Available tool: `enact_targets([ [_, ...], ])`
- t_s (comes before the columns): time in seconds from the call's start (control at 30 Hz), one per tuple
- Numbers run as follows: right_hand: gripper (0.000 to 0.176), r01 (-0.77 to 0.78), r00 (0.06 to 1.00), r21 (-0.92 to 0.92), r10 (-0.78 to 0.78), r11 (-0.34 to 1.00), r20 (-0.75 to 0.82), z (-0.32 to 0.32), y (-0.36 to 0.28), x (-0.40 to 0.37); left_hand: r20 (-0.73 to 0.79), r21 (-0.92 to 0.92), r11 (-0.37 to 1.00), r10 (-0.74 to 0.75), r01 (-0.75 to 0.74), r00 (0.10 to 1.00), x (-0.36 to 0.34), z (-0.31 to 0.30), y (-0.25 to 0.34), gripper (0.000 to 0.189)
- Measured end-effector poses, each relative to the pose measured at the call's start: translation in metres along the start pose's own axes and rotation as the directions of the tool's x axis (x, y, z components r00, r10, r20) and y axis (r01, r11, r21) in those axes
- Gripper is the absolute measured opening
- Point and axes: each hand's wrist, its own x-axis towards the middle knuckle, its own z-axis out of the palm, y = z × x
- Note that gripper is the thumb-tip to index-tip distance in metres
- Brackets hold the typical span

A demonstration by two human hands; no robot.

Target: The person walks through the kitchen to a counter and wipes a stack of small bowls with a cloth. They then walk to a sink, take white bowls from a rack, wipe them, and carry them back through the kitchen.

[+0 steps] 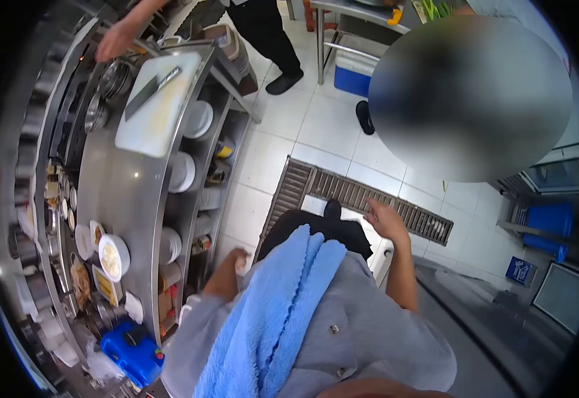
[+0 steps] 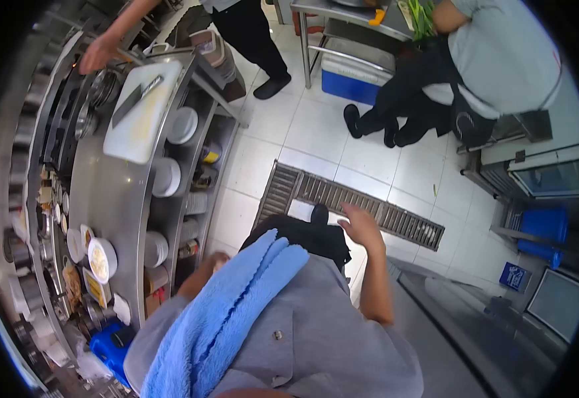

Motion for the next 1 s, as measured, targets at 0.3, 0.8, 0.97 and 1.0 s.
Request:
enact_targets([
  [0.3,0.046,0.286,0.958,-0.222,-0.278,0.932,0.066,-0.158,-0.076,0.299,0.124,-0.786,0.595,-0.113,0.167,0.986,0.022,-0.024,0.109,0.029],
  [0.8,0.043,0.344,0.862,-0.047,-0.296,0.938,0.411,-0.226,-0.156,0.624,-0.541,-0.450,0.442,0.556,-0.776,0.631,0.147,-0.636,0.528,0.038],
  [0.97,0.044,0.471,0.869,-0.083,-0.446,0.878,0.214,-0.292,-0.212,0.790,-0.453,-0.556,0.431,0.560,-0.711,0.694,0.221,-0.759,0.605,0.034],
  [1.0,0.045,0.504,0.860,-0.098,-0.487,0.858,0.155,-0.307,-0.221,0.820,-0.441,-0.555,0.436,0.568,-0.709,0.695,0.239,-0.772,0.608,0.034],
])
